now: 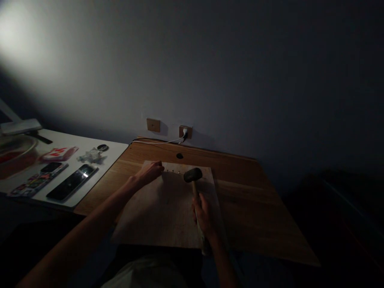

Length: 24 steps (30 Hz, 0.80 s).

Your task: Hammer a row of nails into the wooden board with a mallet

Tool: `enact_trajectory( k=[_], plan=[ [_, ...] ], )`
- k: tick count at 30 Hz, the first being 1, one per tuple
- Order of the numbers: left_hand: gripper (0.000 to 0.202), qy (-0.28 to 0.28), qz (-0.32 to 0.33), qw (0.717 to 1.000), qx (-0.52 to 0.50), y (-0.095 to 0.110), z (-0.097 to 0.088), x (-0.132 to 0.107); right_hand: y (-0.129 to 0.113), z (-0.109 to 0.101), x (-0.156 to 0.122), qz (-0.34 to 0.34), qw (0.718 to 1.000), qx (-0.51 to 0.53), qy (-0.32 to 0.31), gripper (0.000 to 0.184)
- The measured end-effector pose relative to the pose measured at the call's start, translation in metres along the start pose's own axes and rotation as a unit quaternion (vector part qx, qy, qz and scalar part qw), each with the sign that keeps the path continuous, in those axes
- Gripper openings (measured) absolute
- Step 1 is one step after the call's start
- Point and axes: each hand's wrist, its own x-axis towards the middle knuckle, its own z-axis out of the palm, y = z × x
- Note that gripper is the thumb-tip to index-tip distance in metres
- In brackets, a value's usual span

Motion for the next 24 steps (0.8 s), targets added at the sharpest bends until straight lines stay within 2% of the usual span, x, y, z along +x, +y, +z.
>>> enact_trajectory(
  k=[4,8,10,15,19,24],
  plan=[
    [0.031,0.066,0.011,0.993,-0.1,-0.005,0.012,0.001,-0.003,0.001,-0.001,0.001,1.0,-0.002,0.006,0.052],
    [0.026,0.165,-0.02,0.966,-0.2,-0.009,0.033,-0.006,-0.002,0.0,-0.001,-0.005,1.0,-0.011,-0.006,0.048],
    [0.022,0.192,-0.032,0.953,-0.23,-0.01,0.042,-0.008,0.0,-0.001,0.0,-0.013,1.0,-0.012,-0.007,0.047],
    [0.024,0.201,-0.057,0.943,-0.26,-0.01,0.052,-0.006,0.0,0.003,0.002,-0.023,0.999,-0.026,-0.016,0.047],
    [0.034,0.204,-0.083,0.931,-0.29,-0.011,0.056,-0.003,-0.012,0.02,0.01,-0.051,0.997,-0.048,-0.034,0.047],
    [0.038,0.202,-0.092,0.926,-0.306,-0.014,0.061,-0.003,-0.038,0.052,0.028,-0.089,0.976,-0.185,-0.071,0.05]
  ],
)
